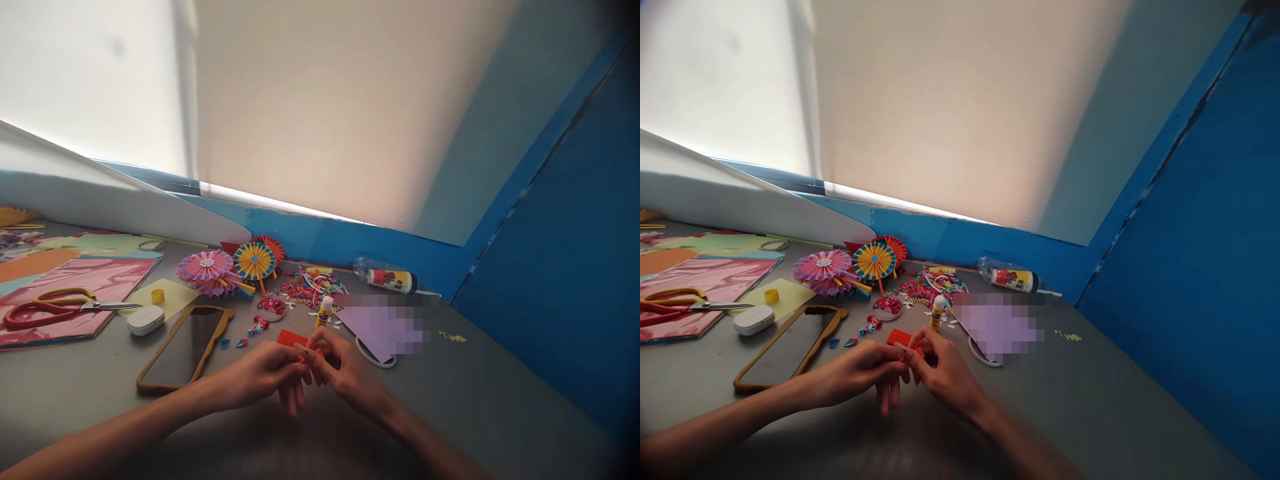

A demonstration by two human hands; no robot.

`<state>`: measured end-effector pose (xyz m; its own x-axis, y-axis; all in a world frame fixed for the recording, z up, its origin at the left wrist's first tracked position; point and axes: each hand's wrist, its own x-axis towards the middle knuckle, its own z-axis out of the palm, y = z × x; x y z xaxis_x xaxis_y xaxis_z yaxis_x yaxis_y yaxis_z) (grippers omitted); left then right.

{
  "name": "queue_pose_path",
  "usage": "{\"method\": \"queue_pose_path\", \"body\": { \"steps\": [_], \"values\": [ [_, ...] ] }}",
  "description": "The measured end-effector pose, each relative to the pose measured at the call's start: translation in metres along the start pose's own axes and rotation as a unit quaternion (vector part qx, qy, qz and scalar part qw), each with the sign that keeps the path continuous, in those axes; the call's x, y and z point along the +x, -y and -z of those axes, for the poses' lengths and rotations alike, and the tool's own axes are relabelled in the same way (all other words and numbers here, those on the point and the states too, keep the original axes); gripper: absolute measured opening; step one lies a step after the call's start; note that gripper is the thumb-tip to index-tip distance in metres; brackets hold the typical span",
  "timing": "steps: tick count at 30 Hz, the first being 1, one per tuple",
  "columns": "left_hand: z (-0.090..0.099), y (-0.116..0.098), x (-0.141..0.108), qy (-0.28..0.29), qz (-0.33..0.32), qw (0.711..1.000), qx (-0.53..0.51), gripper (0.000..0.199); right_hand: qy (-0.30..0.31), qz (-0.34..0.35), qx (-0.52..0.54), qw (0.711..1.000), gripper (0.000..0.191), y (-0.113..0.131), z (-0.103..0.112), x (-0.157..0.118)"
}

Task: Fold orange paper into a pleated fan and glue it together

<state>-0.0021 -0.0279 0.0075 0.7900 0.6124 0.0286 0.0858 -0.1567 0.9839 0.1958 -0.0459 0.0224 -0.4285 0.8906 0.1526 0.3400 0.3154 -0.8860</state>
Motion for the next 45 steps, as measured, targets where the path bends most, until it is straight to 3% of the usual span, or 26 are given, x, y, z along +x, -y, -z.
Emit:
{"method": "queue_pose_path", "body": {
  "steps": [7, 14, 18, 22, 28, 32, 37, 42, 43, 45],
  "values": [
    [-0.006, -0.012, 0.000, 0.048, 0.007, 0.993, -0.105, 0.030, -0.032, 0.005, 0.075, 0.997, 0.026, -0.003, -0.008, -0.005],
    [-0.010, -0.017, 0.001, 0.007, 0.012, 0.995, -0.096, 0.033, -0.043, 0.008, 0.107, 0.993, 0.023, 0.000, -0.009, -0.004],
    [-0.007, -0.015, 0.004, -0.056, 0.002, 0.994, -0.099, 0.037, -0.127, 0.084, -0.007, 0.988, 0.020, -0.005, -0.006, -0.003],
    [-0.008, -0.012, 0.006, -0.124, 0.005, 0.988, -0.096, 0.037, -0.196, 0.195, -0.152, 0.949, 0.018, -0.010, -0.006, -0.002],
    [-0.014, -0.003, 0.008, -0.148, -0.026, 0.988, -0.029, 0.036, -0.186, 0.142, -0.154, 0.960, 0.017, -0.005, -0.015, -0.003],
    [-0.014, -0.005, 0.008, -0.133, -0.019, 0.990, -0.043, 0.036, -0.191, 0.133, -0.137, 0.963, 0.021, -0.005, -0.016, -0.002],
    [-0.013, -0.009, 0.007, -0.137, -0.009, 0.987, -0.082, 0.035, -0.279, 0.173, -0.249, 0.911, 0.029, -0.009, 0.013, 0.004],
    [-0.007, -0.010, 0.007, -0.172, -0.008, 0.980, -0.102, 0.039, -0.289, 0.137, -0.441, 0.839, 0.026, -0.015, 0.050, 0.007],
    [-0.005, -0.011, 0.007, -0.186, -0.008, 0.977, -0.107, 0.039, -0.280, 0.134, -0.444, 0.840, 0.027, -0.016, 0.050, 0.007],
    [0.000, -0.013, 0.007, -0.218, -0.013, 0.968, -0.122, 0.039, -0.226, 0.137, -0.411, 0.873, 0.029, -0.017, 0.043, 0.007]
  ]
}}
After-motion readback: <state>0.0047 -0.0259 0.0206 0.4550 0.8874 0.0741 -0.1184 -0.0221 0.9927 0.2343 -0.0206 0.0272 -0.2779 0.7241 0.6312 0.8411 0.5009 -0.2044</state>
